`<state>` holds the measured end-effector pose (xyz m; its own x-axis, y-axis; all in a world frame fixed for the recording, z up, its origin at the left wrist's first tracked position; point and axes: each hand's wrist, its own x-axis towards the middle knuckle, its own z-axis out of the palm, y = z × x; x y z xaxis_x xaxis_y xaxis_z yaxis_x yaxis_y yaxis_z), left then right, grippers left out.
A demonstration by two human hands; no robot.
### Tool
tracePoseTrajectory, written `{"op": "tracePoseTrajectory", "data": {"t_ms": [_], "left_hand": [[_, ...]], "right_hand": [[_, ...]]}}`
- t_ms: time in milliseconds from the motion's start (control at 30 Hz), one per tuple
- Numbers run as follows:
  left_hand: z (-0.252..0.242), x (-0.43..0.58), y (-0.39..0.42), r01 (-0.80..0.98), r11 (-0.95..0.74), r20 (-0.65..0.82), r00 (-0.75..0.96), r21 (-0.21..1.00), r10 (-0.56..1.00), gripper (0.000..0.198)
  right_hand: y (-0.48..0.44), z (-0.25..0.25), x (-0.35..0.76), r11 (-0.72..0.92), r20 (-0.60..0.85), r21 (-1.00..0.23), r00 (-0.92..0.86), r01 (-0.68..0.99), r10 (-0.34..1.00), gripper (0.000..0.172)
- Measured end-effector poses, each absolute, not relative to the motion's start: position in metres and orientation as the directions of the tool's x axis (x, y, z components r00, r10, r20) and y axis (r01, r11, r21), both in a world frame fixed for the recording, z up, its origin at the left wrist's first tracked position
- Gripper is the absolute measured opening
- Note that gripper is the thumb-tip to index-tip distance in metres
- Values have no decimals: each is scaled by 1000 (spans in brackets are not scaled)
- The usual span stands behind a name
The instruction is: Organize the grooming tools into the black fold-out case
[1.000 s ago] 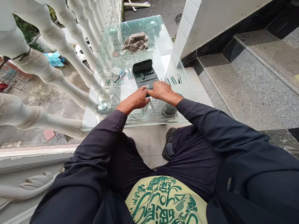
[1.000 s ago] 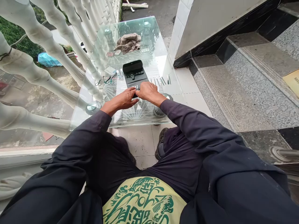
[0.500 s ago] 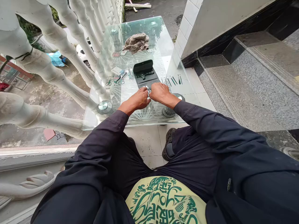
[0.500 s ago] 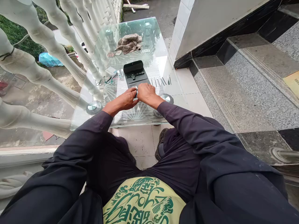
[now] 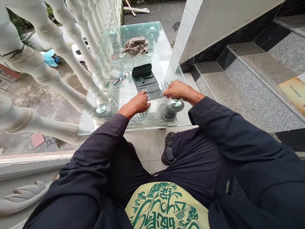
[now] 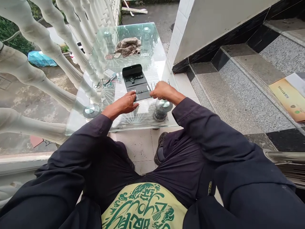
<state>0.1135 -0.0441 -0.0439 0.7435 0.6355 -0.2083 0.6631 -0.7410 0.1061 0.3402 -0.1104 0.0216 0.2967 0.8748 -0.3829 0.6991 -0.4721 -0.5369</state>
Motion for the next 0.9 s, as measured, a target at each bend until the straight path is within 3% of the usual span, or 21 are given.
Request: {"op": "tracePoseTrajectory", "data": {"t_ms": [200, 400, 567, 700, 900], "left_hand": [[-29, 107, -44, 636, -768, -261, 756, 78, 600, 50], [-22, 104, -48, 662, -746, -289, 730, 73, 619, 45], [-18, 101, -45, 683, -716, -295, 720, 143, 628, 45], [-15, 94, -37, 707, -682, -193, 707, 187, 680, 39], [-16, 90, -32, 743, -657, -205, 668, 128, 716, 38]], "right_hand": [[-63, 9, 352, -499, -382, -430, 349, 752, 855, 35], [-29, -15, 350, -464, -352, -352, 344, 813, 871, 18], [-26, -20, 361, -417, -271, -310, 341, 855, 900, 8], [-44, -15, 344, -341, -175, -274, 302, 899, 937, 20], [-74, -11, 286, -221, -235, -284, 156, 933, 959, 38]]}}
